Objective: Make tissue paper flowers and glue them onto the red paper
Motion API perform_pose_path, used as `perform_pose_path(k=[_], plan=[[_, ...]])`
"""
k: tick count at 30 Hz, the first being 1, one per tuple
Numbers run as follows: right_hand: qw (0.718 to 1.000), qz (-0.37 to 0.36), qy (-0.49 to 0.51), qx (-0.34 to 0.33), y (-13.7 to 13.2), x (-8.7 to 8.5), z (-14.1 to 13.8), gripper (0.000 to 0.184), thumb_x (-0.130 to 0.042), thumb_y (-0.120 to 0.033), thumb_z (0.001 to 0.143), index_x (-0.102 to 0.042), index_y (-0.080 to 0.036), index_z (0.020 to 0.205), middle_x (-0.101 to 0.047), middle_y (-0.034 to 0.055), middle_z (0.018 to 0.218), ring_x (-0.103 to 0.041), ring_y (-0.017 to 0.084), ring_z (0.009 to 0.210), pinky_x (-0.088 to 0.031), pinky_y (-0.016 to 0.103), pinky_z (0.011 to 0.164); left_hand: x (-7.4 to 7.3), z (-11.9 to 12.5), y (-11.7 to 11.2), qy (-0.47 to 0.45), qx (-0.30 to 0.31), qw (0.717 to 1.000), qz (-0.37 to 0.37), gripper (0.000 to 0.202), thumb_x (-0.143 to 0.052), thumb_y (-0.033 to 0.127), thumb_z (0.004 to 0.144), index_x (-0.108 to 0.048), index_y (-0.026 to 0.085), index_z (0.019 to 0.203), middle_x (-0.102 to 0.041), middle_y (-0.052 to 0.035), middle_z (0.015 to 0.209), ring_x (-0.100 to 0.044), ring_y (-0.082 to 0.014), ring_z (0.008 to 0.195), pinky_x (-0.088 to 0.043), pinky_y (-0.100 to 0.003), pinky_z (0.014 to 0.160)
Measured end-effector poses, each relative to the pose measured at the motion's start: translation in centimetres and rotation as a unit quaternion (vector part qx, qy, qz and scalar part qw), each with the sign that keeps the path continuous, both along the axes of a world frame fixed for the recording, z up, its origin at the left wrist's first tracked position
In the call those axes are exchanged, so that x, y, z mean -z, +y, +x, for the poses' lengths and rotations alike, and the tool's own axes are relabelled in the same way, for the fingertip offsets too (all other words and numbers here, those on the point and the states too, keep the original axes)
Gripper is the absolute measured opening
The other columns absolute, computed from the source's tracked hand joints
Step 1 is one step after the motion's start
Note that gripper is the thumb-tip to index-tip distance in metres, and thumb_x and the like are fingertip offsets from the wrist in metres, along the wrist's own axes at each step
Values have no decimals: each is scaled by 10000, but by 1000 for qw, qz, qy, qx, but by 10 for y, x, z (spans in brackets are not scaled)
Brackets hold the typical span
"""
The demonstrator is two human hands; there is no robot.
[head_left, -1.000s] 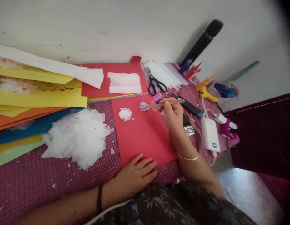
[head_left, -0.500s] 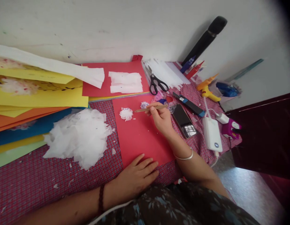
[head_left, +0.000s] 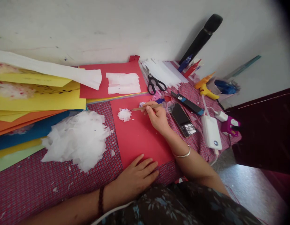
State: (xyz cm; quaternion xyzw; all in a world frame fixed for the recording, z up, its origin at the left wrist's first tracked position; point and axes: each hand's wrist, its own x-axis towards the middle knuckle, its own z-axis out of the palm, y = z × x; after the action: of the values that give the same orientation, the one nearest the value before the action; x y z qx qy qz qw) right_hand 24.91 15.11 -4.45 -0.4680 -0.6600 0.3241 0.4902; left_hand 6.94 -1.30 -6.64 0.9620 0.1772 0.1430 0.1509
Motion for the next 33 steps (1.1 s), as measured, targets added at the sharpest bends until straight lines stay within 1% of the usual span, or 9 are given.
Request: perform_pose_path(k=[3,6,8,11,13,15,24,27,33], plan=[[1000,-6,-11,-11,0,0,-1,253,-484,-383,976,-642,-185,972,-684,37,804,-635,146,686,-509,303,686,0,0,0,8,1,1000,2,344,-417,281,1037,-546,208,1348,-526,-49,1460,-433,-221,1338,-249,-456,1181],[1000,5,3,20,2,-7,8,256,-492,-399,972,-643,-193,963,-682,34,806,-642,147,699,-509,300,679,2,0,0,12,4,1000,6,347,-436,289,1031,-545,216,1352,-526,-54,1456,-432,-224,1340,-261,-452,1173],[997,27,14,69,5,-15,24,256,-497,-419,967,-638,-207,942,-669,22,781,-639,145,683,-503,292,656,4,0,0,5,0,1000,14,345,-450,292,1026,-550,225,1349,-536,-55,1443,-432,-220,1338,-262,-443,1171],[980,73,16,185,12,-25,60,254,-487,-431,967,-609,-223,892,-627,-2,696,-615,142,626,-489,288,624,7,1,0,-19,-11,999,35,321,-447,296,1027,-584,225,1308,-563,-43,1410,-433,-210,1325,-220,-425,1186],[963,91,-6,256,17,-28,82,249,-478,-426,968,-590,-226,872,-609,-10,665,-602,142,599,-478,290,612,8,1,0,-28,-12,998,46,315,-451,297,1024,-595,227,1295,-569,-41,1400,-428,-208,1324,-193,-424,1195],[952,93,-40,290,22,-26,98,242,-478,-422,963,-585,-225,870,-608,-10,668,-601,145,601,-473,294,614,9,1,0,-24,-8,998,53,322,-465,292,1016,-589,230,1307,-564,-51,1402,-420,-211,1332,-193,-431,1197],[951,80,-116,276,29,-10,102,226,-450,-371,961,-591,-209,889,-633,4,694,-618,166,628,-461,311,642,4,1,4,-13,-2,998,66,320,-459,246,1010,-591,238,1302,-552,-24,1417,-397,-206,1334,-189,-415,1188],[945,74,-147,283,31,-8,104,221,-462,-360,954,-602,-207,880,-644,12,697,-619,175,641,-456,318,656,5,0,2,3,3,998,56,347,-481,244,997,-563,233,1334,-531,-43,1436,-378,-214,1354,-217,-422,1178],[956,63,-116,261,34,-3,101,227,-451,-366,959,-593,-207,882,-650,3,689,-610,162,619,-460,304,640,8,0,1,3,3,999,53,364,-488,276,992,-551,243,1349,-540,-60,1421,-392,-216,1352,-228,-425,1182]])
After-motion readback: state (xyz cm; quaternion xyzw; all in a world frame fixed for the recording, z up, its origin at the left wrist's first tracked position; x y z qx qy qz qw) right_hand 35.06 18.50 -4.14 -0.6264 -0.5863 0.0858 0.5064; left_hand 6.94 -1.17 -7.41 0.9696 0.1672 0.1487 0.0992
